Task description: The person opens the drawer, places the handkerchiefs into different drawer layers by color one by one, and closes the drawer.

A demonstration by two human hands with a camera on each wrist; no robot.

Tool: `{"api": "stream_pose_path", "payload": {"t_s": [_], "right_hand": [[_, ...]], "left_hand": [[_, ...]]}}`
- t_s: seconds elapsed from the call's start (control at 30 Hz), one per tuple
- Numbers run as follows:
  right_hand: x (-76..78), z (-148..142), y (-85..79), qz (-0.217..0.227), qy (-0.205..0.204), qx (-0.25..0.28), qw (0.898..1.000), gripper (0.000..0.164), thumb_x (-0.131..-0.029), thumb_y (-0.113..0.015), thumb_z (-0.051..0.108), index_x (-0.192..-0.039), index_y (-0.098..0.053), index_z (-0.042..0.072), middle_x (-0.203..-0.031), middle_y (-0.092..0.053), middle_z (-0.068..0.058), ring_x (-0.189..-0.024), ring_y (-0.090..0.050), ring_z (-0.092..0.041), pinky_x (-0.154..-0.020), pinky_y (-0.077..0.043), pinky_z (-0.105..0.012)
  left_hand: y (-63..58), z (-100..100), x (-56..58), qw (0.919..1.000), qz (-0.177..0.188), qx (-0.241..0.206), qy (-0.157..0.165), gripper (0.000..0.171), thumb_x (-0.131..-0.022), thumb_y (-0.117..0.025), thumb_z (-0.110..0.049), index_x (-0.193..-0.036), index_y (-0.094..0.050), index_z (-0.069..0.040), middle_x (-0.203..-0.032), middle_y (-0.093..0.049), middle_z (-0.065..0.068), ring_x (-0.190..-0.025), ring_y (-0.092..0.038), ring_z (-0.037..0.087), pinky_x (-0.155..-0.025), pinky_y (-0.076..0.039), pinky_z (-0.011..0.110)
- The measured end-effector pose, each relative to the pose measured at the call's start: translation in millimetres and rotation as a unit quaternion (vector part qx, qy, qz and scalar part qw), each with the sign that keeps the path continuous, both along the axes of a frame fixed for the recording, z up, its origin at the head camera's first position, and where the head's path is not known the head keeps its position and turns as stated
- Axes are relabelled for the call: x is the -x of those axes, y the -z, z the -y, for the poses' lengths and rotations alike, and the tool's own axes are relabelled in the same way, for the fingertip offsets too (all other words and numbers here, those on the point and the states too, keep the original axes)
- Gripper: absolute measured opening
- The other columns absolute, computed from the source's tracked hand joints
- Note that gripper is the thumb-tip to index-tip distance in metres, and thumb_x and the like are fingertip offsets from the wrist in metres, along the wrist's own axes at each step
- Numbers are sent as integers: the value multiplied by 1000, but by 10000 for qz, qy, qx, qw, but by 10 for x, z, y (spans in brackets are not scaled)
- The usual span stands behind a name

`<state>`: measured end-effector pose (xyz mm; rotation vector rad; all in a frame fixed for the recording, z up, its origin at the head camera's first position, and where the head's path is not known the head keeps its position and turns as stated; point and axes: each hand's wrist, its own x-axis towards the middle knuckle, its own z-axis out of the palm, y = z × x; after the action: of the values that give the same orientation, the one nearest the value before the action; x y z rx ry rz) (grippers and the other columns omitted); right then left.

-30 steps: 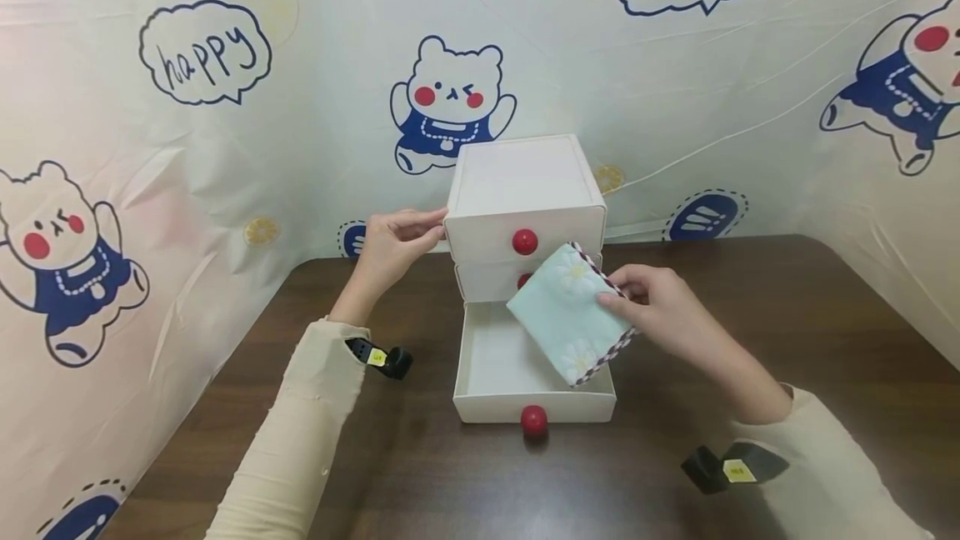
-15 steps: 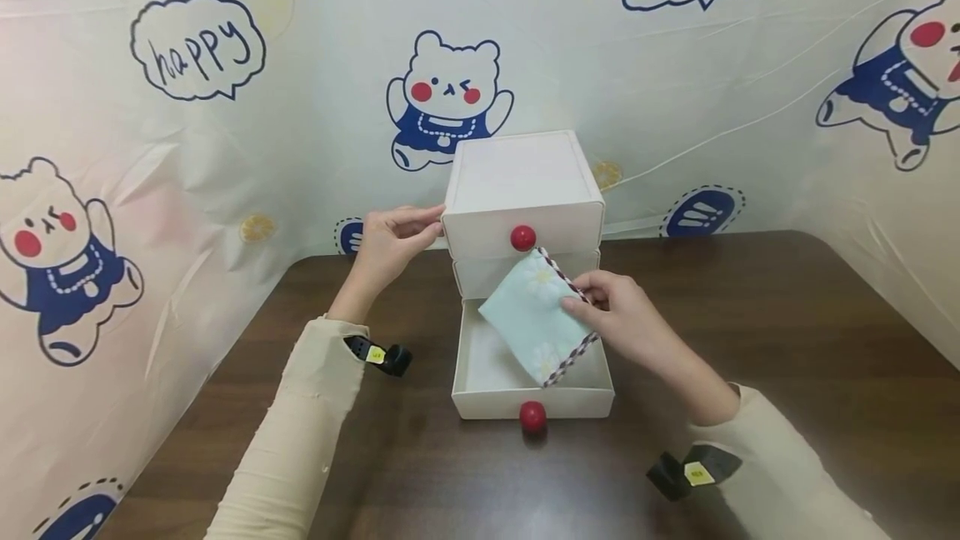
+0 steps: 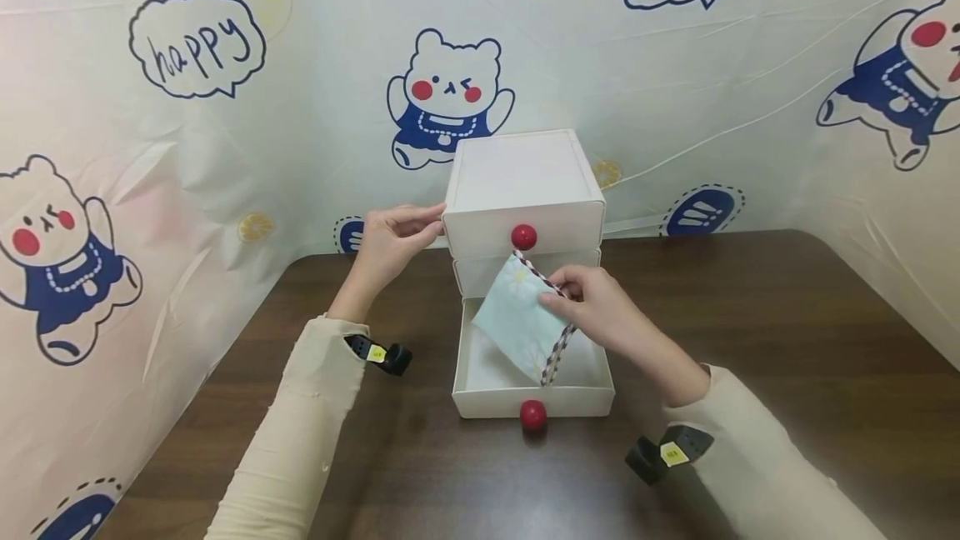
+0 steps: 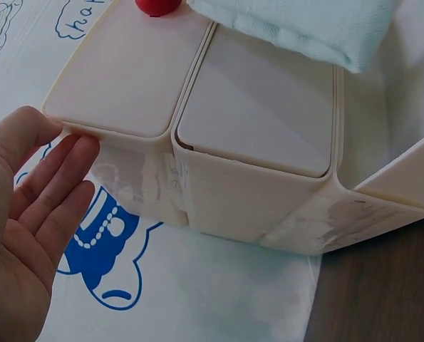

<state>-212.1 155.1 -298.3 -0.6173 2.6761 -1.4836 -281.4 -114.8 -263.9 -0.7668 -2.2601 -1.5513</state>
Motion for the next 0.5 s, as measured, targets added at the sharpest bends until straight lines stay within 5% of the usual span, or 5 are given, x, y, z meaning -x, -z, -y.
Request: {"api": "stream_pose_path", "payload": {"t_s": [0.5], "right_hand": [[80, 59, -135, 531, -61, -31, 9986, 26, -90, -60, 16, -102, -58, -7, -78, -62, -8, -70, -55, -19, -64, -50, -25]], "left_hand": [[-6, 0, 6, 10000, -3, -21, 54, 24, -83, -64, 2, -106, -65, 6, -97, -65, 18, -80, -63, 23, -68, -51, 20]]}}
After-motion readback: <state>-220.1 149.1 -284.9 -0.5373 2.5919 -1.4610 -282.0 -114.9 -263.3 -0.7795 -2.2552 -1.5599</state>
